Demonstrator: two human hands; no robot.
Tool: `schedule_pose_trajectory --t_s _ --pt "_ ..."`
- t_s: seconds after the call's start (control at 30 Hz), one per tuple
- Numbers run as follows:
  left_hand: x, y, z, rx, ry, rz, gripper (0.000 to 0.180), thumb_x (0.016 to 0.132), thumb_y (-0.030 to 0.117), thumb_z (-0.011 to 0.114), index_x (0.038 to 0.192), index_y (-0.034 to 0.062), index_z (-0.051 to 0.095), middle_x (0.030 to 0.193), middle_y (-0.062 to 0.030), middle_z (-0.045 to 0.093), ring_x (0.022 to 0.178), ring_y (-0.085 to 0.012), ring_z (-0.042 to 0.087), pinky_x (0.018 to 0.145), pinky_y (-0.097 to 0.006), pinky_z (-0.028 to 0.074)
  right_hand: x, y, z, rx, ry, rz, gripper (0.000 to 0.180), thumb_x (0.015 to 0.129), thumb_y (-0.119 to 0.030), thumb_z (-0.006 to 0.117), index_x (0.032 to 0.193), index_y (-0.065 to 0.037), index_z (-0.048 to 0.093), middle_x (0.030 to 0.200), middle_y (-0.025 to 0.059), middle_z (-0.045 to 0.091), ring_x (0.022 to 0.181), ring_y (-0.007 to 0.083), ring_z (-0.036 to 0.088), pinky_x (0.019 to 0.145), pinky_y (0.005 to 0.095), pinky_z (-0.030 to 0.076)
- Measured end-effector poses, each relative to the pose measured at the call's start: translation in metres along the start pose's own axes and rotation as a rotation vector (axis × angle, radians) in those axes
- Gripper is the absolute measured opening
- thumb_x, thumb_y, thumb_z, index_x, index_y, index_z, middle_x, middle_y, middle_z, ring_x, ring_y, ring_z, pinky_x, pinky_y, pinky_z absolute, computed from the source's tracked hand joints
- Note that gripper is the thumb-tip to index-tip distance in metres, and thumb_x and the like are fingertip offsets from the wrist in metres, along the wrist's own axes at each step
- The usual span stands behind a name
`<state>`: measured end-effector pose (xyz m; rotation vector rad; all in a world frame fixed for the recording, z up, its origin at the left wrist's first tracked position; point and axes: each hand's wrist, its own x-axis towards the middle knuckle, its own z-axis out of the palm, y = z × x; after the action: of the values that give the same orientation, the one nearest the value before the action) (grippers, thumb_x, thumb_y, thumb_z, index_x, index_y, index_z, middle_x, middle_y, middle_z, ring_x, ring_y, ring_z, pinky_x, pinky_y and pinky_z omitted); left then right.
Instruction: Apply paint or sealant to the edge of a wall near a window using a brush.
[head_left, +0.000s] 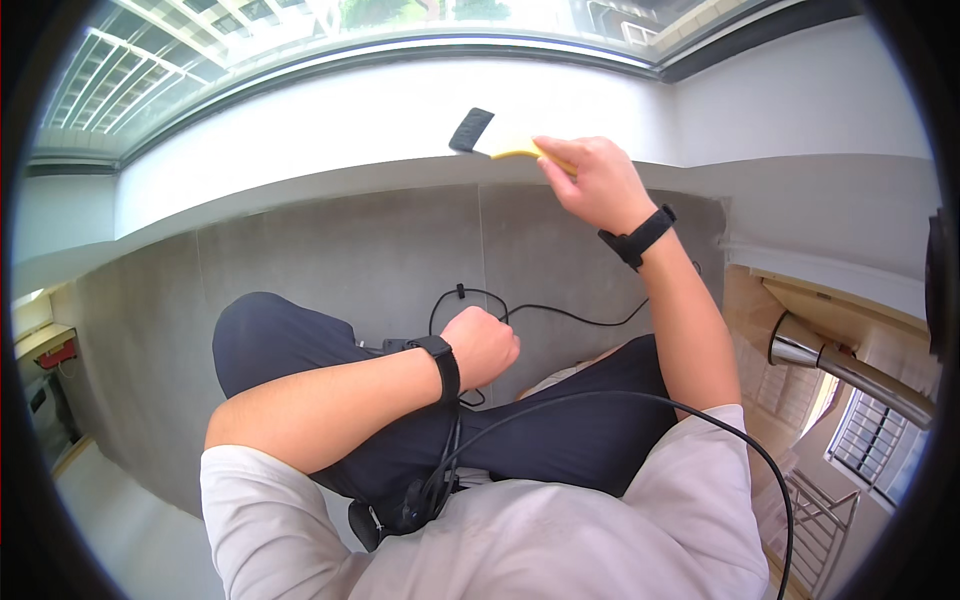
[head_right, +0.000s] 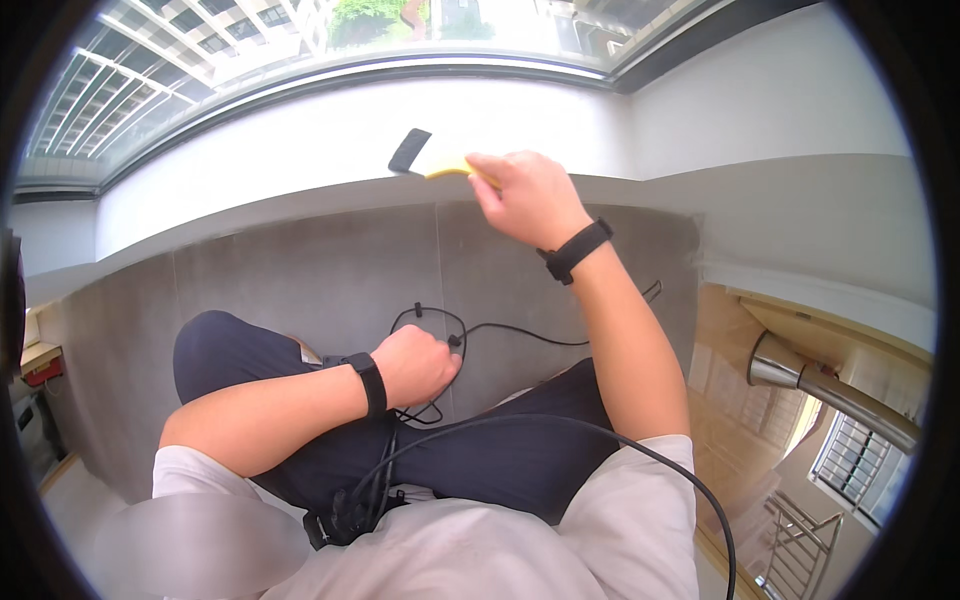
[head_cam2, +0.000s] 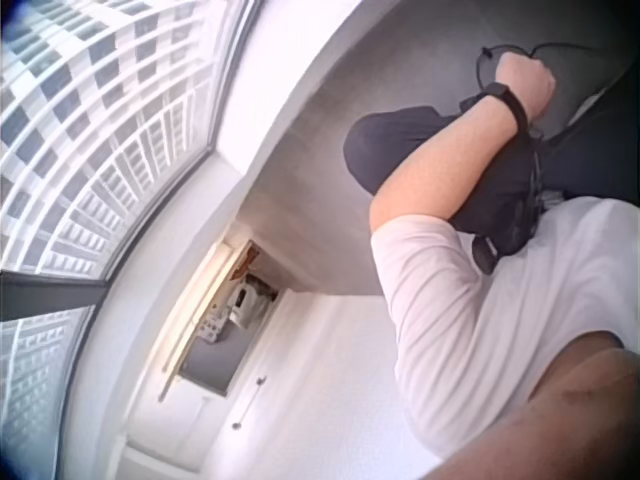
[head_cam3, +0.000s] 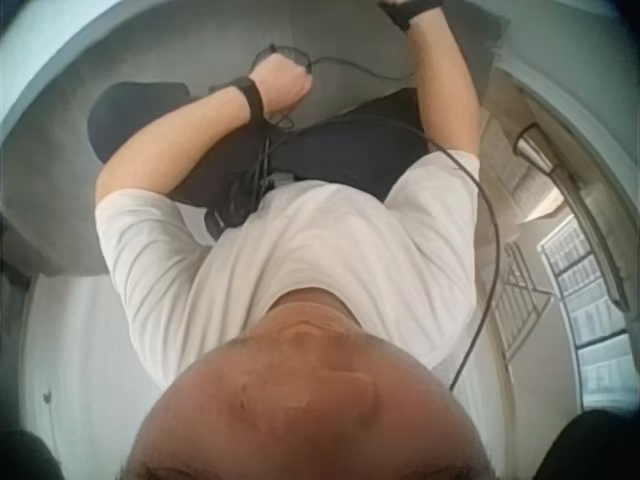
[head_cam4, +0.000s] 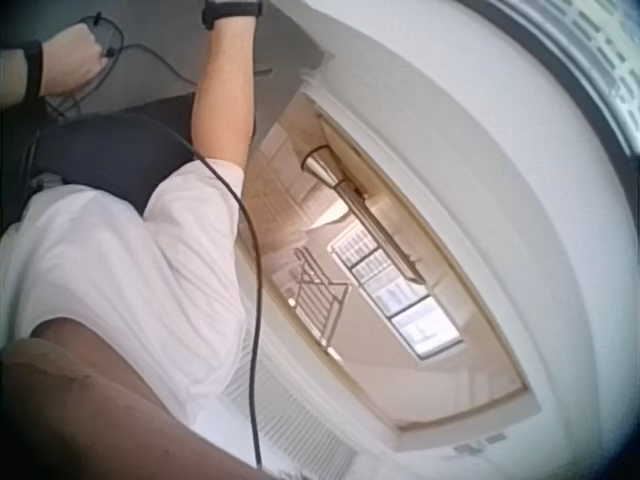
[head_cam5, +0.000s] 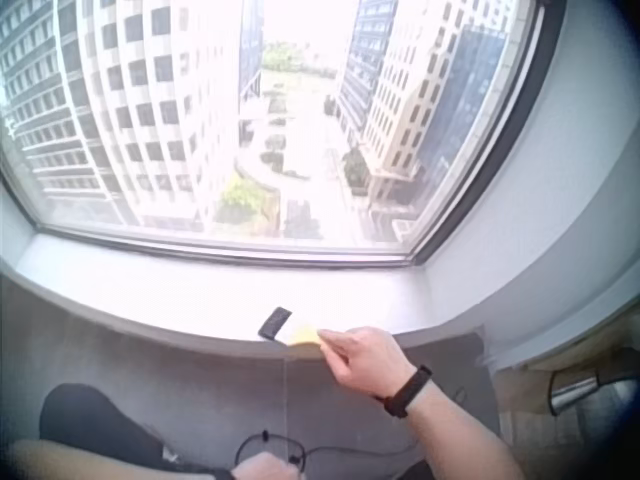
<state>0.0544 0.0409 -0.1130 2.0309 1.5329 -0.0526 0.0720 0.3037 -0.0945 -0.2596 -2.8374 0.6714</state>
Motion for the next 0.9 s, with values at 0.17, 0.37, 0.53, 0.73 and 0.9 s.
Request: schedule_pose_trajectory --t_s 0.17,0.37,0.53,0.73,0.9 --pt "0.001 0.002 0.000 0.008 -0.002 0.009 0.010 0.084 0.017 0.066 0.085 0.0071 0.068 0.070 -0.0077 0.069 0.069 -0.0258 0.072 0.057 -0.038 0.052 0.006 0.044 -0.038 -0.216 0.190 0.334 0.016 0.091 -0.019 0.060 0.087 -0.004 0.066 0.078 0.0182 0.067 0.077 0.0426 0.064 0.065 0.0512 0.050" --pt "0.003 0.000 0.001 -0.010 -0.036 -0.001 0.009 0.083 0.015 0.066 0.086 0.0068 0.068 0.071 -0.0075 0.069 0.069 -0.0258 0.072 0.058 -0.037 0.053 0.008 -0.003 0.013 -0.108 0.098 0.156 0.022 0.092 -0.021 0.064 0.109 -0.010 0.073 0.075 0.0188 0.067 0.073 0.0392 0.066 0.066 0.0500 0.052" --pt "0.002 0.001 0.002 -0.006 0.011 0.013 0.009 0.084 0.015 0.066 0.085 0.0065 0.067 0.071 -0.0076 0.069 0.070 -0.0256 0.072 0.058 -0.037 0.053 0.011 -0.002 0.002 0.027 -0.004 0.096 0.020 0.090 -0.019 0.065 0.105 -0.009 0.074 0.073 0.0175 0.067 0.071 0.0389 0.066 0.065 0.0476 0.052" --pt "0.001 0.001 -0.005 0.006 -0.006 -0.007 0.009 0.084 0.016 0.066 0.084 0.0069 0.067 0.073 -0.0078 0.070 0.071 -0.0253 0.072 0.059 -0.037 0.053 0.012 0.010 -0.006 -0.263 0.170 0.324 0.018 0.091 -0.018 0.065 0.102 -0.008 0.074 0.073 0.0166 0.067 0.072 0.0380 0.066 0.065 0.0463 0.052" --pt "0.001 0.001 -0.008 -0.008 -0.027 0.006 0.009 0.083 0.015 0.068 0.085 0.0071 0.067 0.075 -0.0076 0.071 0.071 -0.0250 0.073 0.059 -0.037 0.054 0.010 0.002 0.008 0.071 -0.025 -0.063 0.022 0.092 -0.018 0.066 0.110 -0.009 0.074 0.076 0.0171 0.068 0.073 0.0370 0.067 0.065 0.0452 0.052"
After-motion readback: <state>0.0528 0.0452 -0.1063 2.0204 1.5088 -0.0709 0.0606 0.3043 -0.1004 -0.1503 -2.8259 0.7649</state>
